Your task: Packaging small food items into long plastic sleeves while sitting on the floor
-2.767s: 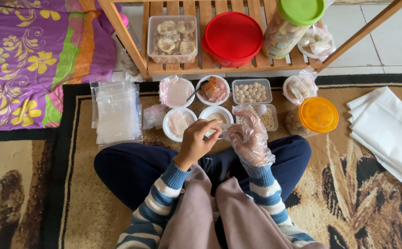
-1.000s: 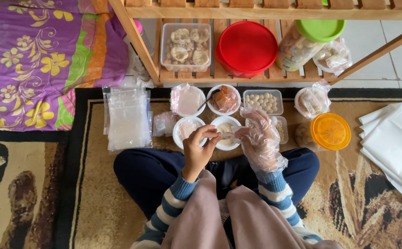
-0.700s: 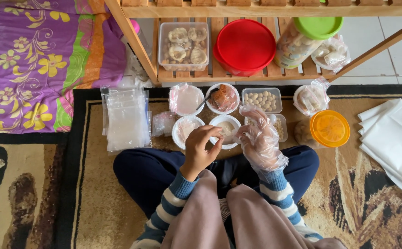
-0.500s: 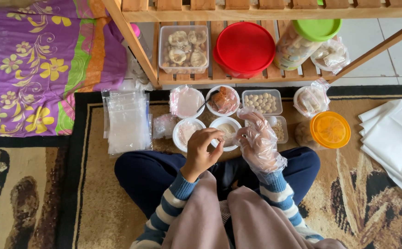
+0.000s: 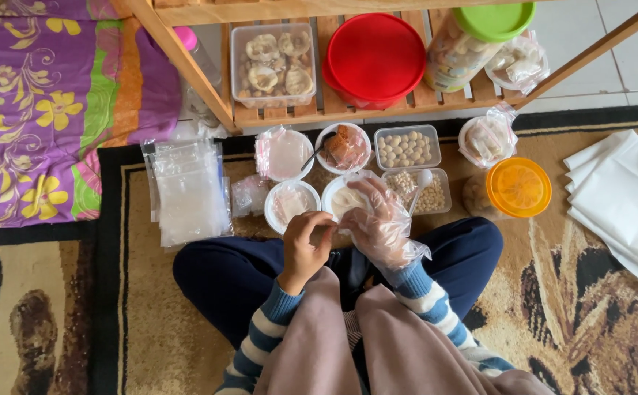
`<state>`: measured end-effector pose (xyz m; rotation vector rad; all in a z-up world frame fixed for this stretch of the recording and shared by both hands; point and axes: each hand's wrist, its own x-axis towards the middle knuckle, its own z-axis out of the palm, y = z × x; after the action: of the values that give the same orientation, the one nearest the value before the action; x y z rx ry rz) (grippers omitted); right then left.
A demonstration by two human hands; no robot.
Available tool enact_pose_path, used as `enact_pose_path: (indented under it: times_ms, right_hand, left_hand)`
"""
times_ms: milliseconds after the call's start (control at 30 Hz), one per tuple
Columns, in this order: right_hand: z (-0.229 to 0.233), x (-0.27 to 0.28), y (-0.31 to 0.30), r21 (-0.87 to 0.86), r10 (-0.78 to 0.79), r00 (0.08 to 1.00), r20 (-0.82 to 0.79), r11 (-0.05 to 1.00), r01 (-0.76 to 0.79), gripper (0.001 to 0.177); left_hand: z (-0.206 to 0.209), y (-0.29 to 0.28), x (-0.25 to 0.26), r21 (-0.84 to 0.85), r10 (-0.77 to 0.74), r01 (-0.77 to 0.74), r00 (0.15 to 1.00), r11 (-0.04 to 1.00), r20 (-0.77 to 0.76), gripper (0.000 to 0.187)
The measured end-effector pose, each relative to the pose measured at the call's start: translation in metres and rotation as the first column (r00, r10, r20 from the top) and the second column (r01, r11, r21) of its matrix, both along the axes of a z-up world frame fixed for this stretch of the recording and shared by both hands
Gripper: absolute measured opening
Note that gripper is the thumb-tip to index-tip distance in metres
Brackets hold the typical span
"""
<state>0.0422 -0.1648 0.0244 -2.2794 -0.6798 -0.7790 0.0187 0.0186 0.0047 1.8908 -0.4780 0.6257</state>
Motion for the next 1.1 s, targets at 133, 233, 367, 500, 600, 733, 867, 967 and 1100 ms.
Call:
enact_pose_path:
  times_ms: [133,233,367,500,600,733,867,967,1100]
  right_hand:
    - [-0.024,0.005,-0.004,0.000,-0.014,1.000,0.001,1.000,0.014,0.022]
    - [-0.034,0.002,-0.006,0.034,-0.030,0.999,-0.045,0.999,0.032,0.022]
    - [-0.024,0.002,-0.012,0.034,-0.110,0.994,-0.019,0.993,0.111,0.032]
    - [-0.055,0.003,-0.036,-0.024,-0.210,0.976,-0.049,0.978,0.210,0.038]
    - [-0.062,-0.001,-0.051,-0.103,-0.206,0.956,-0.210,0.977,0.188,0.033]
    - [-0.102,-0.002,-0.068,-0.105,-0.229,0.905,-0.360,0.973,0.205,0.023]
    - [-0.121,-0.002,-0.088,-0.066,-0.217,0.901,-0.375,0.976,0.208,0.024]
    - [-0.130,-0.004,-0.094,-0.041,-0.209,0.891,-0.402,0.977,0.211,0.024]
    - [-0.136,-0.008,-0.102,-0.179,-0.237,0.839,-0.490,0.969,0.169,0.023]
  left_hand:
    - [-0.020,0.003,-0.005,0.040,0.071,-0.070,0.997,0.997,-0.015,0.021]
    - [-0.030,0.000,-0.009,0.042,0.130,-0.128,0.990,0.991,-0.052,0.020]
    - [-0.039,-0.013,-0.007,-0.016,0.135,-0.138,0.983,0.990,-0.121,0.019]
    - [-0.063,-0.038,-0.004,-0.048,0.125,-0.133,0.982,0.990,-0.144,0.017]
    - [-0.086,-0.049,0.005,-0.059,0.115,-0.124,0.985,0.991,-0.130,0.024]
    - [-0.094,-0.027,0.013,0.007,0.222,-0.225,0.957,0.974,-0.188,0.020]
    - [-0.104,0.024,0.026,0.019,0.377,-0.387,0.886,0.922,-0.271,0.019]
    - [-0.125,0.048,0.033,0.085,0.497,-0.492,0.832,0.866,-0.246,0.024]
    - [-0.171,0.041,0.035,0.057,0.459,-0.482,0.784,0.874,-0.418,0.024]
